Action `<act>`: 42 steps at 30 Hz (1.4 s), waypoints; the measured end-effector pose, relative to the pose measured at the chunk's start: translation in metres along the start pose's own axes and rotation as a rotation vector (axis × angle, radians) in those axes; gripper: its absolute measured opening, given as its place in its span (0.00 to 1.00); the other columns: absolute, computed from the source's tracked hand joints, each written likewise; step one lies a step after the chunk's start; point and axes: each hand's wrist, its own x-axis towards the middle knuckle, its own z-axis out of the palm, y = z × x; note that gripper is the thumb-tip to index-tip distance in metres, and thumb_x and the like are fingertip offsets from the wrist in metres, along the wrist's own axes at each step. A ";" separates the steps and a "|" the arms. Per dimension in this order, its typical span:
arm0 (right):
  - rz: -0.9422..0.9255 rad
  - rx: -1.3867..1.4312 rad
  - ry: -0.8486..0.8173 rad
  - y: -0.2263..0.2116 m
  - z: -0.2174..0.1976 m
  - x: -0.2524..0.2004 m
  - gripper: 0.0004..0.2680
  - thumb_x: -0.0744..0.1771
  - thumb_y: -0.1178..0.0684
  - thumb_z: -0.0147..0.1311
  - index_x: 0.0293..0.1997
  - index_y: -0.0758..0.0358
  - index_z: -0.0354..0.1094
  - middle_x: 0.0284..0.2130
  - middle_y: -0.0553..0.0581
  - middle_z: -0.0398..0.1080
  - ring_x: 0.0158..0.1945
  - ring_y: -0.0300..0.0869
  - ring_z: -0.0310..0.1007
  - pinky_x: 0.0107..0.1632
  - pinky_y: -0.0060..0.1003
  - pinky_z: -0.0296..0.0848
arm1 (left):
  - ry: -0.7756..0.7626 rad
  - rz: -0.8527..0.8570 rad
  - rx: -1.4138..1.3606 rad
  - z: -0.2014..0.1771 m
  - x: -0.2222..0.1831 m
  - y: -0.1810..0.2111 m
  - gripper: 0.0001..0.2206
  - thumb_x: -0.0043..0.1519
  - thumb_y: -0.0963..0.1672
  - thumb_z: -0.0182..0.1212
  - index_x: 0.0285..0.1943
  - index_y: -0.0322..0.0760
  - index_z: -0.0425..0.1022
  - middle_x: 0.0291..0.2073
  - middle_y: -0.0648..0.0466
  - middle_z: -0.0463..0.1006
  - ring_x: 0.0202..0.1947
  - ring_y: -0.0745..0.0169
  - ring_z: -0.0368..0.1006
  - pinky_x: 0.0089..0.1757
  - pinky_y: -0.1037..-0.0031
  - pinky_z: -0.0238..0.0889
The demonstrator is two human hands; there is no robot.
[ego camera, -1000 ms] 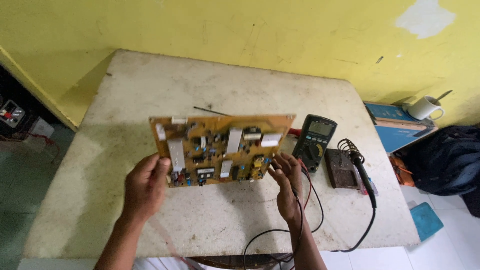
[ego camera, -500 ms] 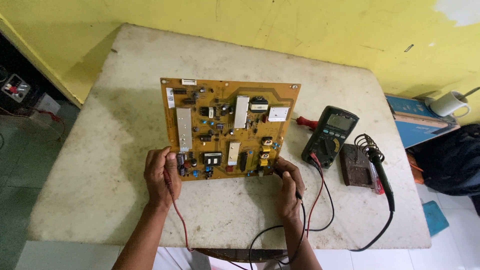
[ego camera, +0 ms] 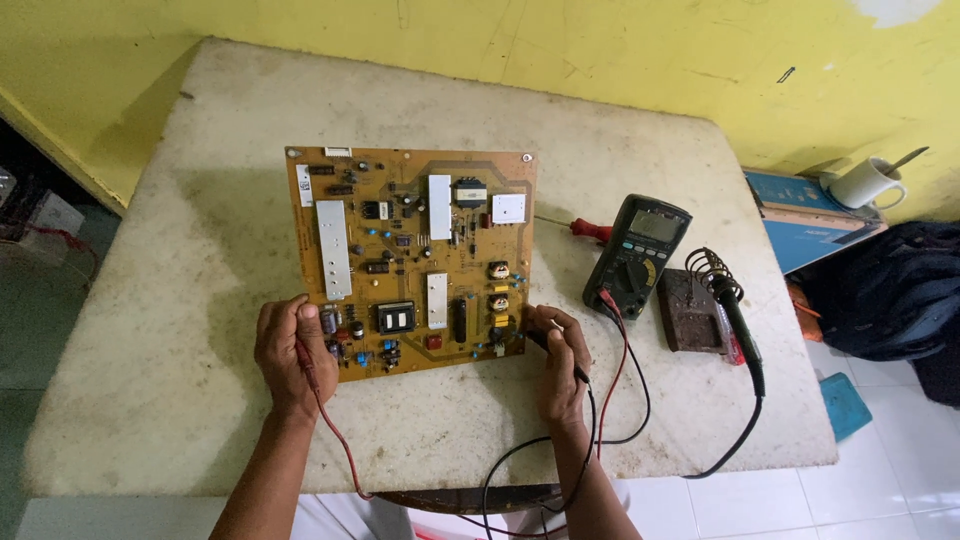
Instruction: Testing electrical components on a circuit board using a digital multimeter and probes to diagnose issues.
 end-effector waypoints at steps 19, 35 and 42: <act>0.021 0.031 0.041 -0.006 0.005 -0.001 0.18 0.67 0.45 0.43 0.58 0.67 0.66 0.45 0.67 0.77 0.50 0.50 0.75 0.58 0.48 0.70 | 0.010 -0.016 -0.034 0.000 -0.001 0.003 0.11 0.74 0.42 0.53 0.49 0.25 0.76 0.33 0.41 0.68 0.37 0.37 0.71 0.44 0.59 0.64; 0.016 0.040 0.048 -0.012 0.008 -0.003 0.17 0.68 0.46 0.43 0.57 0.68 0.67 0.46 0.67 0.77 0.51 0.50 0.75 0.59 0.49 0.69 | -0.005 -0.030 -0.013 -0.001 -0.001 0.001 0.12 0.76 0.43 0.51 0.49 0.27 0.76 0.34 0.42 0.68 0.37 0.38 0.71 0.44 0.59 0.63; 0.013 0.010 0.038 -0.011 0.007 -0.003 0.18 0.68 0.45 0.43 0.57 0.67 0.68 0.46 0.67 0.77 0.50 0.50 0.74 0.58 0.50 0.69 | 0.000 -0.014 0.014 0.000 -0.003 -0.003 0.11 0.75 0.43 0.52 0.48 0.26 0.76 0.34 0.41 0.69 0.38 0.37 0.72 0.45 0.59 0.64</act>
